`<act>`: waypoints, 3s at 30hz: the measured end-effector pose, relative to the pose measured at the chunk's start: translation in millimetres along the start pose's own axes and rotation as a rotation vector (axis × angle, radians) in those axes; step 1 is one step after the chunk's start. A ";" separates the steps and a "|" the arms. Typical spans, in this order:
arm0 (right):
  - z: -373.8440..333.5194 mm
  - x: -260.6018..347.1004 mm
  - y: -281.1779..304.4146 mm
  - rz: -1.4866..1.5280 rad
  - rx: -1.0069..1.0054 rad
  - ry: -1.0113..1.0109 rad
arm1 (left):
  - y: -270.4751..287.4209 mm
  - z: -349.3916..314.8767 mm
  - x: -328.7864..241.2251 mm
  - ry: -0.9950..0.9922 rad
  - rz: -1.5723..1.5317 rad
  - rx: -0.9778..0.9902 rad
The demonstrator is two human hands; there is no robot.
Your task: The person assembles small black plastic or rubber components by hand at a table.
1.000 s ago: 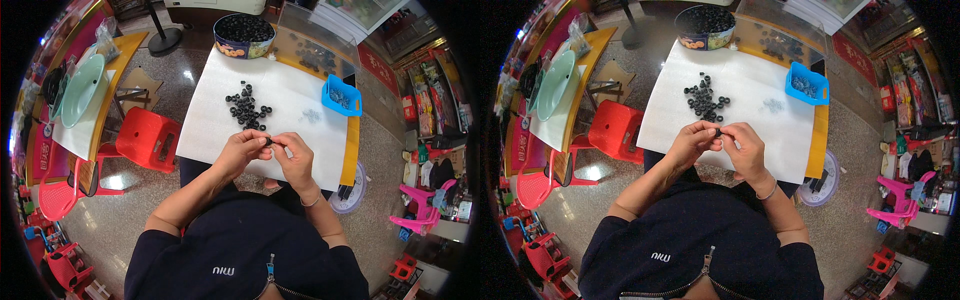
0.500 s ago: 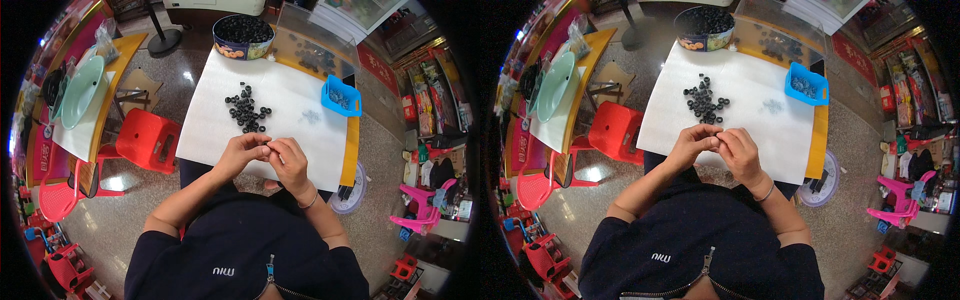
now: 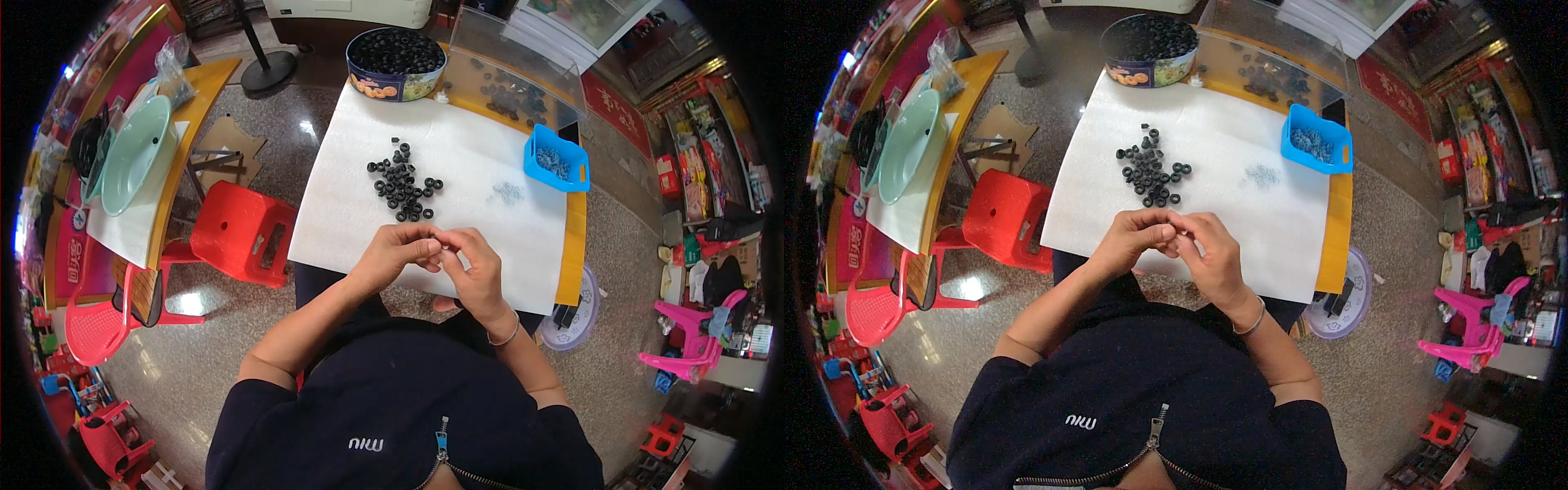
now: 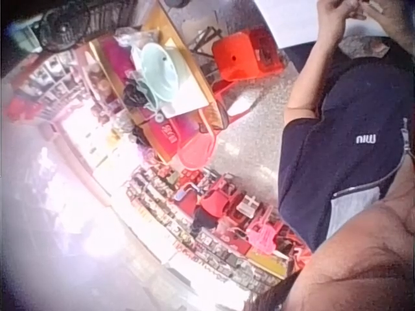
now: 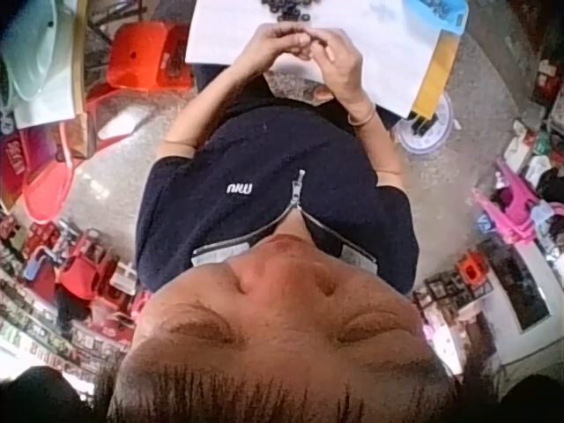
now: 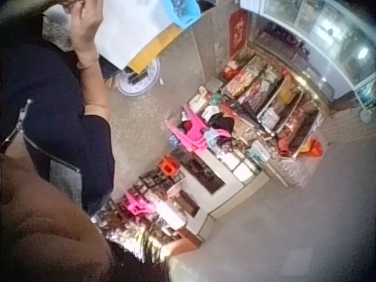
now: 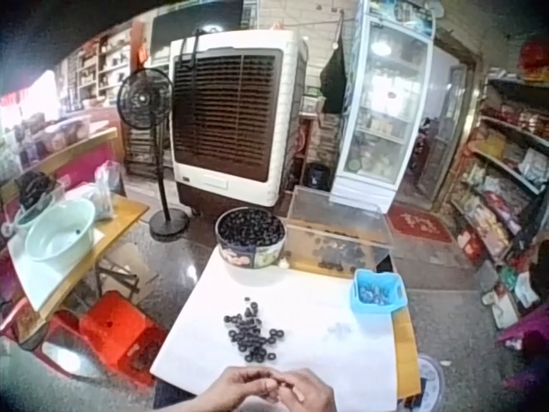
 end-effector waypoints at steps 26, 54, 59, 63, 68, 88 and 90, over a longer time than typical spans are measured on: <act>18.2 -14.3 1.6 -0.030 0.034 -0.024 | -3.7 24.7 3.0 -0.114 -0.267 -0.077; 89.9 -100.4 18.7 -0.285 0.130 -0.032 | 63.9 -8.2 23.9 -0.122 0.065 -0.338; 72.6 -96.3 10.0 -0.440 0.063 -0.043 | 59.0 -8.9 23.9 -0.155 0.156 -0.308; 46.9 -107.8 6.1 -0.020 0.008 -0.258 | 57.7 -12.0 23.3 -0.162 0.090 -0.339; 16.2 -72.5 -11.6 0.719 -0.071 -0.238 | 34.0 -5.5 24.9 -0.072 -0.053 -0.258; 118.7 -106.8 -3.3 -0.267 0.030 -0.140 | 54.3 -6.6 38.8 -0.233 -0.339 -0.204; 128.6 -105.8 -11.3 -0.316 0.059 -0.120 | 55.3 -7.6 37.7 -0.231 -0.337 -0.183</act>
Point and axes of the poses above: each hand's wrist, its own z-axis towards the middle knuckle, its own y-axis out of the back of the hand, x = y × z, the point moved 9 cm from there along z, towards the middle knuckle, and after that the axes turned 15 degrees about x, right-handed, at the moved point
